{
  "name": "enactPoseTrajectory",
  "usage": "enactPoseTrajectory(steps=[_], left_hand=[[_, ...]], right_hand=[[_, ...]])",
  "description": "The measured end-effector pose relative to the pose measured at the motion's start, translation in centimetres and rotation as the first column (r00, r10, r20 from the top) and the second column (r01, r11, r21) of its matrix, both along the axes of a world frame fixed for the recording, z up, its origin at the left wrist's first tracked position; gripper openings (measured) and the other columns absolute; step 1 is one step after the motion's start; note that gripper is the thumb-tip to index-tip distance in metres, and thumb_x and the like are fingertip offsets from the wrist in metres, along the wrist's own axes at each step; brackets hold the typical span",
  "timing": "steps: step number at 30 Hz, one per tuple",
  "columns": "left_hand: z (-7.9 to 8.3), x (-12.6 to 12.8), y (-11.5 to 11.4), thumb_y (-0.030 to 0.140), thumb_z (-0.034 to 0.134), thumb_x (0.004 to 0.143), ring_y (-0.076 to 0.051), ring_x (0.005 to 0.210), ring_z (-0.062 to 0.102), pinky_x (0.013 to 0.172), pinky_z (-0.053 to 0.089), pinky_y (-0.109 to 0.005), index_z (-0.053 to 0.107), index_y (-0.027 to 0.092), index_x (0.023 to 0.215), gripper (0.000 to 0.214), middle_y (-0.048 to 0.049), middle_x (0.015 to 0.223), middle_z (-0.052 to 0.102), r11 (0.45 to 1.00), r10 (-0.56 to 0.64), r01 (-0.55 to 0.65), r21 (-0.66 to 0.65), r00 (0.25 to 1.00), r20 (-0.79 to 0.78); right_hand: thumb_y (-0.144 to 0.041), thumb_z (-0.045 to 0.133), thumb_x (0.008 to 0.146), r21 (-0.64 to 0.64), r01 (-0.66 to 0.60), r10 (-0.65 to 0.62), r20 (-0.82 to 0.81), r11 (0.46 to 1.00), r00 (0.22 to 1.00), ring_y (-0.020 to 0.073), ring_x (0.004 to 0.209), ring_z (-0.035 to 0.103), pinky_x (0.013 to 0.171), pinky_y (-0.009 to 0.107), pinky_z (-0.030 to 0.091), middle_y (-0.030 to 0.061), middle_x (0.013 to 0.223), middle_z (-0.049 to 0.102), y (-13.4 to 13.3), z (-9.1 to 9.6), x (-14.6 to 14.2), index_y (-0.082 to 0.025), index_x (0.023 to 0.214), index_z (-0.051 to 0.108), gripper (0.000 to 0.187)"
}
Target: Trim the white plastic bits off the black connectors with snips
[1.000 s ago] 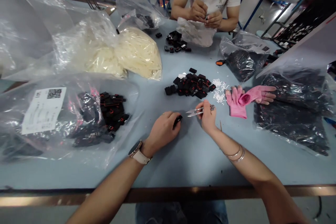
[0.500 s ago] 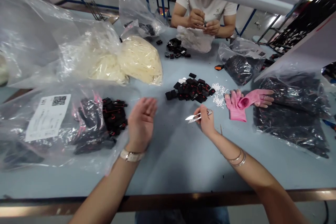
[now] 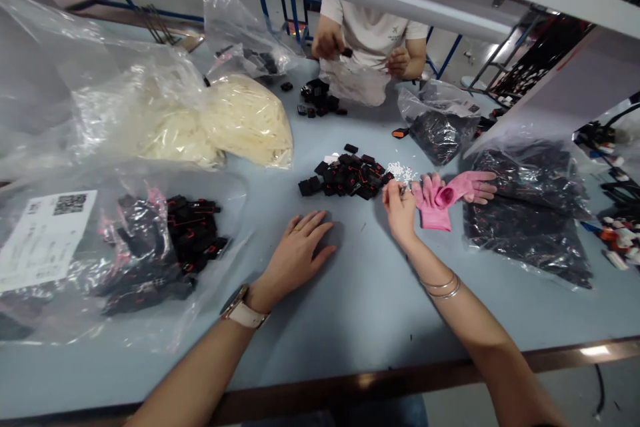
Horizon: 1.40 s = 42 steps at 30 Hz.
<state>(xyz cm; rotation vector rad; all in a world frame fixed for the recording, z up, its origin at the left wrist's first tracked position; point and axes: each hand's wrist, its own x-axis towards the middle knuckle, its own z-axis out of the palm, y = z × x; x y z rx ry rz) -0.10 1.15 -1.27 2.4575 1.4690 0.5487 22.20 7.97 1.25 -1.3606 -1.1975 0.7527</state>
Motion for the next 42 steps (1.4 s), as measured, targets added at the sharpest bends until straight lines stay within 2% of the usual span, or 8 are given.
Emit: enactPoseTrajectory(steps=[2, 5, 10, 17, 24, 31, 36, 42], left_hand=[[0.0, 0.0, 0.0, 0.035, 0.051, 0.092, -0.032, 0.132, 0.047, 0.110, 0.034, -0.057, 0.058, 0.018, 0.123, 0.037, -0.0165, 0.141, 0.053, 1.000, -0.001, 0.001, 0.002, 1.000, 0.004], [0.0, 0.1, -0.1, 0.035, 0.052, 0.091, -0.032, 0.132, 0.047, 0.109, 0.034, -0.057, 0.058, 0.017, 0.124, 0.037, -0.0166, 0.141, 0.053, 1.000, -0.004, 0.004, -0.002, 1.000, 0.003], [0.2, 0.2, 0.0, 0.035, 0.051, 0.092, -0.032, 0.132, 0.047, 0.109, 0.035, -0.057, 0.058, 0.017, 0.123, 0.037, -0.0166, 0.141, 0.052, 1.000, -0.005, 0.005, -0.003, 1.000, -0.008], [0.2, 0.1, -0.1, 0.036, 0.050, 0.092, -0.033, 0.131, 0.047, 0.108, 0.034, -0.058, 0.058, 0.017, 0.123, 0.037, -0.0172, 0.141, 0.053, 1.000, -0.014, 0.014, 0.004, 1.000, 0.002], [0.2, 0.1, -0.1, 0.036, 0.048, 0.093, -0.034, 0.131, 0.048, 0.108, 0.035, -0.059, 0.058, 0.017, 0.124, 0.038, -0.0180, 0.140, 0.053, 1.000, -0.014, 0.014, 0.006, 1.000, -0.001], [0.2, 0.1, -0.2, 0.046, 0.056, 0.089, -0.034, 0.123, 0.054, 0.106, 0.037, -0.058, 0.060, 0.017, 0.119, 0.041, -0.0170, 0.131, 0.061, 0.999, -0.025, 0.022, 0.044, 0.997, 0.077], [0.3, 0.2, -0.3, 0.036, 0.053, 0.092, -0.026, 0.092, 0.067, 0.089, 0.051, -0.046, 0.065, 0.020, 0.102, 0.022, -0.0099, 0.099, 0.072, 0.997, -0.075, 0.069, 0.040, 0.978, 0.196], [0.2, -0.2, -0.1, 0.033, 0.046, 0.094, -0.025, 0.088, 0.066, 0.080, 0.054, -0.041, 0.069, 0.022, 0.101, 0.027, -0.0099, 0.098, 0.070, 0.998, -0.058, 0.051, 0.037, 0.973, 0.224]], right_hand=[[-0.049, 0.051, 0.088, -0.032, -0.067, 0.074, 0.292, 0.997, 0.954, 0.0119, 0.055, 0.046, 0.058, 0.025, 0.037, -0.0034, 0.059, 0.050, 0.1, 0.1, 0.5, -0.018, 0.088, 0.068, 0.036], [-0.038, 0.057, 0.087, -0.133, -0.145, 0.197, 0.678, 0.980, 0.708, 0.0164, 0.070, 0.056, 0.064, 0.027, 0.041, 0.0043, 0.083, 0.062, -0.1, 0.1, 0.5, -0.021, 0.114, 0.068, 0.034], [-0.022, 0.049, 0.090, -0.251, -0.120, 0.278, 0.839, 0.960, 0.468, 0.0180, 0.080, 0.061, 0.067, 0.027, 0.044, 0.0075, 0.104, 0.063, -0.4, 0.3, 0.4, -0.025, 0.112, 0.070, 0.031], [-0.025, 0.057, 0.084, -0.257, -0.293, 0.378, 0.773, 0.921, 0.509, 0.0162, 0.080, 0.062, 0.071, 0.027, 0.045, 0.0046, 0.098, 0.065, -1.2, 0.5, -0.2, -0.021, 0.089, 0.072, 0.016], [-0.036, 0.060, 0.086, -0.245, -0.243, 0.343, 0.736, 0.939, 0.583, 0.0188, 0.085, 0.062, 0.072, 0.028, 0.044, 0.0093, 0.105, 0.065, -1.3, 0.8, -1.0, -0.020, 0.114, 0.066, 0.033], [-0.029, 0.061, 0.081, -0.410, -0.447, 0.587, 0.332, 0.795, 0.738, 0.0091, 0.056, 0.048, 0.056, 0.021, 0.036, -0.0049, 0.061, 0.056, -3.3, 1.1, -3.1, -0.017, 0.085, 0.068, 0.014], [-0.029, 0.062, 0.078, -0.414, -0.645, 0.749, 0.165, 0.643, 0.641, 0.0074, 0.052, 0.041, 0.051, 0.020, 0.032, -0.0078, 0.054, 0.050, -4.5, 1.3, -4.1, -0.018, 0.070, 0.065, 0.014], [-0.029, 0.061, 0.079, -0.351, -0.348, 0.486, 0.484, 0.870, 0.728, 0.0090, 0.052, 0.040, 0.054, 0.024, 0.028, -0.0052, 0.054, 0.050, -1.3, 3.5, -0.2, -0.018, 0.070, 0.067, 0.015]])
